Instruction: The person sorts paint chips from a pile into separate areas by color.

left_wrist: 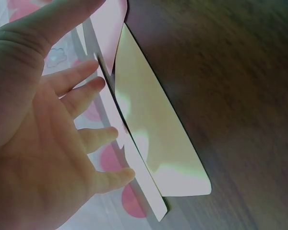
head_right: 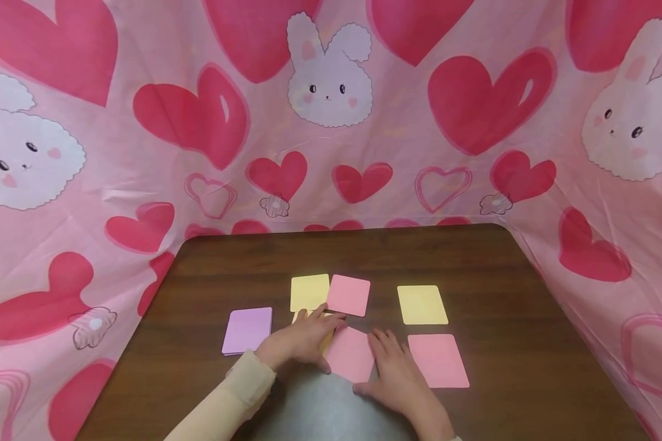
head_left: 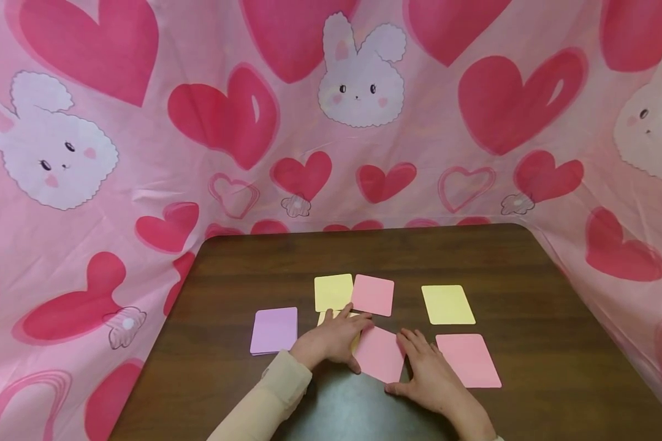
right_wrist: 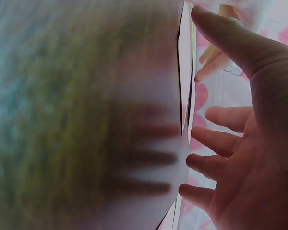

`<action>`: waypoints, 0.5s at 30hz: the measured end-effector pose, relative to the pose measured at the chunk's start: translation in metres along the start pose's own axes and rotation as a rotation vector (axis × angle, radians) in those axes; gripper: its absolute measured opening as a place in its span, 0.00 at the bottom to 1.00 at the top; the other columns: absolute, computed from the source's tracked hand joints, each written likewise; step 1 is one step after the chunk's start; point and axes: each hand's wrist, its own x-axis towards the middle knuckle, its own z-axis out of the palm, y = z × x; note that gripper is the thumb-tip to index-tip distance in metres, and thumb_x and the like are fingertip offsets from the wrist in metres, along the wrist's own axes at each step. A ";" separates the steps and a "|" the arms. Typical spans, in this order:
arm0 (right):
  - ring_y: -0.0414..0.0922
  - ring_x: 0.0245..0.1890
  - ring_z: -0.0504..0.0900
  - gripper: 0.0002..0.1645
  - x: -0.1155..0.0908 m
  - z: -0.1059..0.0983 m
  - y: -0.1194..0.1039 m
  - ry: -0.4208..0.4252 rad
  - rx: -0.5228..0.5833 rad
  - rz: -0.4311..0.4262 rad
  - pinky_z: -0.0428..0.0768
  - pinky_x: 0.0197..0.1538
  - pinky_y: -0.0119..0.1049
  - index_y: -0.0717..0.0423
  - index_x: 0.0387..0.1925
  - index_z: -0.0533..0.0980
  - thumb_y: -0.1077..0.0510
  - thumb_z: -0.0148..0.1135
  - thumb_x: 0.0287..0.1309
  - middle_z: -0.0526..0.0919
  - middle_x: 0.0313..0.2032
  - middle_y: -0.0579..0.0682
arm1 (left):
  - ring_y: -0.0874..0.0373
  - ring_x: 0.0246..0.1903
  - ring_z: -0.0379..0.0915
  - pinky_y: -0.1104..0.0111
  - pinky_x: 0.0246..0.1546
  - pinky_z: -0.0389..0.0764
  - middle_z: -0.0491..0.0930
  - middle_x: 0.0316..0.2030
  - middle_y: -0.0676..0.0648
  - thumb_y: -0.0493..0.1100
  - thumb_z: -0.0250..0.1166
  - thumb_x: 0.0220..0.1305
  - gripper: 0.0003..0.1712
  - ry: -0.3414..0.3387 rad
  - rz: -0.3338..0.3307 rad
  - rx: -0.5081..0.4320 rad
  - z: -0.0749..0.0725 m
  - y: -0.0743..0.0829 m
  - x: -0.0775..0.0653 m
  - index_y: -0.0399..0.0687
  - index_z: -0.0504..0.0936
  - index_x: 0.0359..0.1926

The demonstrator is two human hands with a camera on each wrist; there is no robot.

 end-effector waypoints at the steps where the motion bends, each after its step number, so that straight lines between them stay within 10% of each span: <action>1: 0.64 0.71 0.63 0.60 0.000 0.000 0.000 -0.005 0.004 -0.001 0.63 0.66 0.68 0.61 0.67 0.71 0.32 0.81 0.37 0.70 0.69 0.59 | 0.44 0.77 0.45 0.36 0.69 0.54 0.61 0.75 0.59 0.59 0.84 0.41 0.53 0.000 0.002 0.002 0.000 0.000 0.000 0.61 0.72 0.70; 15: 0.66 0.70 0.65 0.59 -0.001 0.000 0.000 -0.008 -0.014 -0.020 0.66 0.65 0.66 0.62 0.66 0.71 0.35 0.81 0.37 0.71 0.68 0.61 | 0.49 0.77 0.49 0.48 0.71 0.60 0.64 0.74 0.55 0.59 0.82 0.43 0.51 -0.016 0.041 0.013 -0.005 0.003 -0.001 0.57 0.73 0.69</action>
